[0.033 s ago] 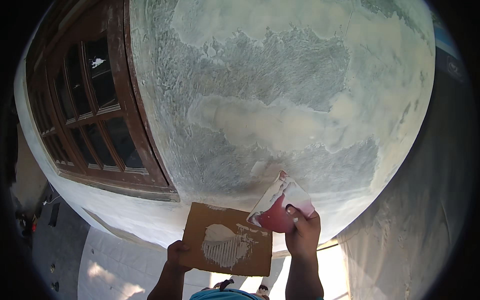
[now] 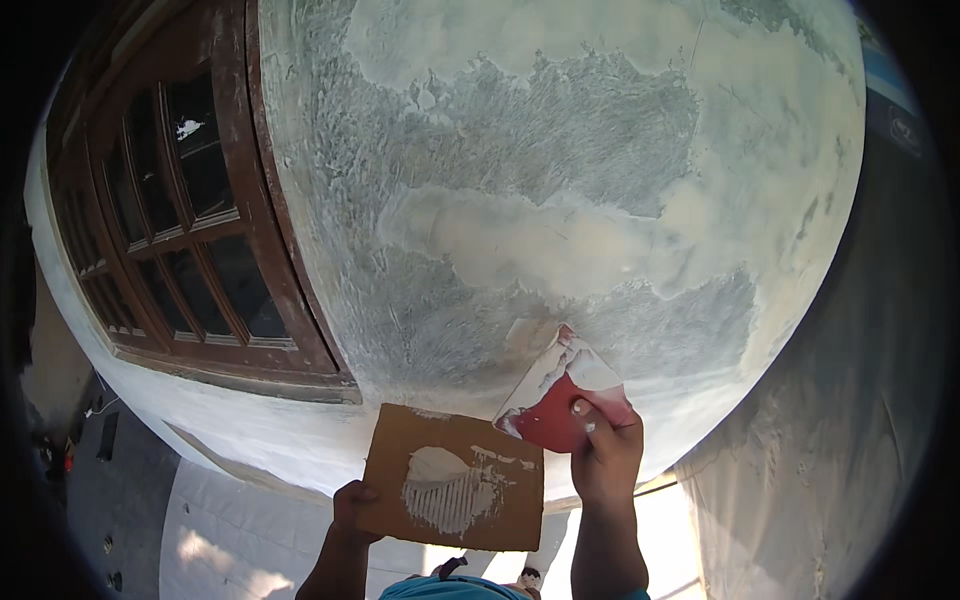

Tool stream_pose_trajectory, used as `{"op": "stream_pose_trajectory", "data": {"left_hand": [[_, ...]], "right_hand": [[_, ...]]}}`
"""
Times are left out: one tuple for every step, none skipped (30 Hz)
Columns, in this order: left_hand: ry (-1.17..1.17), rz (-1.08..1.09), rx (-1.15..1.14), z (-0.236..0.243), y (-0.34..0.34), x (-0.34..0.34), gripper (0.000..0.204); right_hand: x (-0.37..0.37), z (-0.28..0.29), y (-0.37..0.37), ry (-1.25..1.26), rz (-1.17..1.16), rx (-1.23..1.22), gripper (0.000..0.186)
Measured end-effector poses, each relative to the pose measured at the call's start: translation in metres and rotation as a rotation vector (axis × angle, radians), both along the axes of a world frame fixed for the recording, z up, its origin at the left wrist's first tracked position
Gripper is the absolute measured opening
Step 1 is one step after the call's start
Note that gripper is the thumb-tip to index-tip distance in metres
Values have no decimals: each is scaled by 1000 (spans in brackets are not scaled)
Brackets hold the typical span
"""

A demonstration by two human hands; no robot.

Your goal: Apply wall putty to an exterior wall using a scraper.

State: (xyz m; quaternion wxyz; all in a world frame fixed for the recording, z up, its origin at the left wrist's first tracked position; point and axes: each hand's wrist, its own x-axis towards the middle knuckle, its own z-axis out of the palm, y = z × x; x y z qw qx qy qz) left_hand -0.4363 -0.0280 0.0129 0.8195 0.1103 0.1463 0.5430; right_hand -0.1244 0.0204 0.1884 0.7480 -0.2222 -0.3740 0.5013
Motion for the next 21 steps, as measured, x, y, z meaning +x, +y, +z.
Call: {"op": "stream_pose_trajectory", "data": {"left_hand": [[6, -21, -4, -6, 1, -12, 66], [-120, -107, 48, -16, 5, -24, 65], [-245, -197, 96, -18, 9, -34, 64], [-238, -224, 91, -20, 8, -40, 64], [-251, -226, 85, -13, 7, -42, 64], [-258, -222, 84, -9, 7, -46, 64], [-250, -244, 74, -7, 6, -54, 64], [-226, -235, 61, -6, 5, -62, 65], [-207, -229, 51, -4, 6, -66, 65], [-202, -246, 42, -1, 6, -70, 65], [-138, -247, 50, 2, 7, -72, 63], [-77, -247, 64, 3, 10, -74, 62], [-68, -254, 73, 4, 9, -78, 62], [-131, -289, 86, 0, 9, -83, 62], [-202, -330, 87, -5, 13, -87, 63], [-199, -338, 87, -10, 13, -90, 63], [-117, -272, 54, -13, 12, -93, 63], [-38, -211, 22, -16, 14, -93, 64], [31, -155, 1, -15, 14, -92, 65], [32, -164, 6, -14, 20, -94, 65], [-37, -195, 4, -12, 17, -97, 66]], "right_hand": [[-13, 10, 2, -68, -100, 32, 21], [-24, 20, 4, -136, -201, 63, 15], [-31, 28, 6, -246, -304, 88, 9], [-43, 40, 7, -327, -414, 128, 9], [-47, 52, 4, -462, -520, 173, 12], [-56, 59, 9, -526, -656, 203, 18], [-65, 66, 14, -622, -745, 238, 20], [-75, 72, 18, -721, -830, 271, 23], [-84, 81, 20, -874, -934, 354, 26], [-95, 87, 24, -1029, -1027, 436, 31], [-108, 92, 28, -1121, -1093, 485, 39], [-117, 95, 37, -1215, -1203, 566, 47], [-125, 105, 40, -1234, -1271, 621, 50], [-132, 112, 43, -1252, -1336, 678, 53], [-137, 111, 52, -1254, -1345, 671, 53], [-141, 108, 63, -1321, -1359, 670, 50], [-145, 104, 72, -1387, -1372, 670, 49], [-149, 98, 81, -1390, -1384, 664, 49], [-154, 90, 88, -1450, -1428, 628, 49], [-157, 83, 93, -1511, -1474, 589, 49], [-164, 78, 94, -1548, -1468, 587, 51]]}}
